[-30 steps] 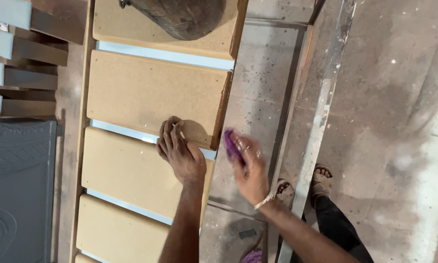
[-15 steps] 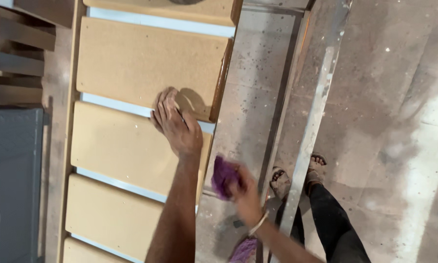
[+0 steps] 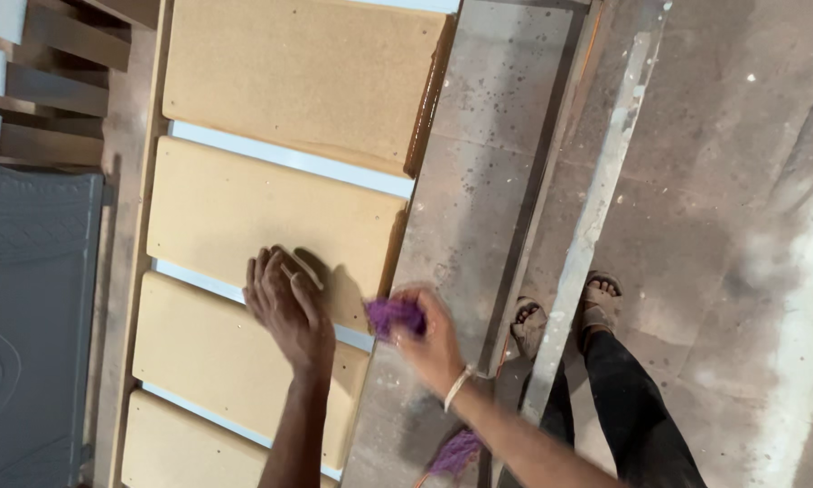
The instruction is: The person applies a dark liquid finish to the edges of a wooden slatted panel using a purple cloth. They repeatedly dip the cloth into a large container and wipe the liquid onto the wood, working along the side and end edges of the panel.
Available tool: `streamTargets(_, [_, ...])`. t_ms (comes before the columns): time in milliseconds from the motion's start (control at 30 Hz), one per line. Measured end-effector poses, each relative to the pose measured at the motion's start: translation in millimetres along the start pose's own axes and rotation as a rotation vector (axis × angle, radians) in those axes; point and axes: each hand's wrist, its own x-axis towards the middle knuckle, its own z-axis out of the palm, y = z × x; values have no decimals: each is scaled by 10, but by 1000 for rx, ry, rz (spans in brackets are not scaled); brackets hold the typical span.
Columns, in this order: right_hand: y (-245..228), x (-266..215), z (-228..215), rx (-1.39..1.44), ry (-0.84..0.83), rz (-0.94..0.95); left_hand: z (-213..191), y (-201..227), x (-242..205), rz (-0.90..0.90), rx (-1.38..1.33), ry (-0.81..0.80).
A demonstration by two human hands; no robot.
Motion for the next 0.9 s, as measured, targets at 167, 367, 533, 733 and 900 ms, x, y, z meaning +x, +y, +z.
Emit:
streamTargets(167, [-401, 1162, -296, -179, 223, -411, -31, -145, -230, -13, 131, -64])
streamTargets(367, [-336, 453, -77, -370, 103, -453, -32, -107, -204, -27, 137, -72])
streamTargets(533, [-347, 543, -65, -409, 125, -265, -26, -111, -206, -38, 149, -85])
streamTargets(733, [-494, 884, -152, -325, 238, -373, -25, -106, -221, -69, 150, -89])
streamTargets(900, [-186, -317, 296, -393, 121, -399, -23, -107, -239, -57, 165, -69])
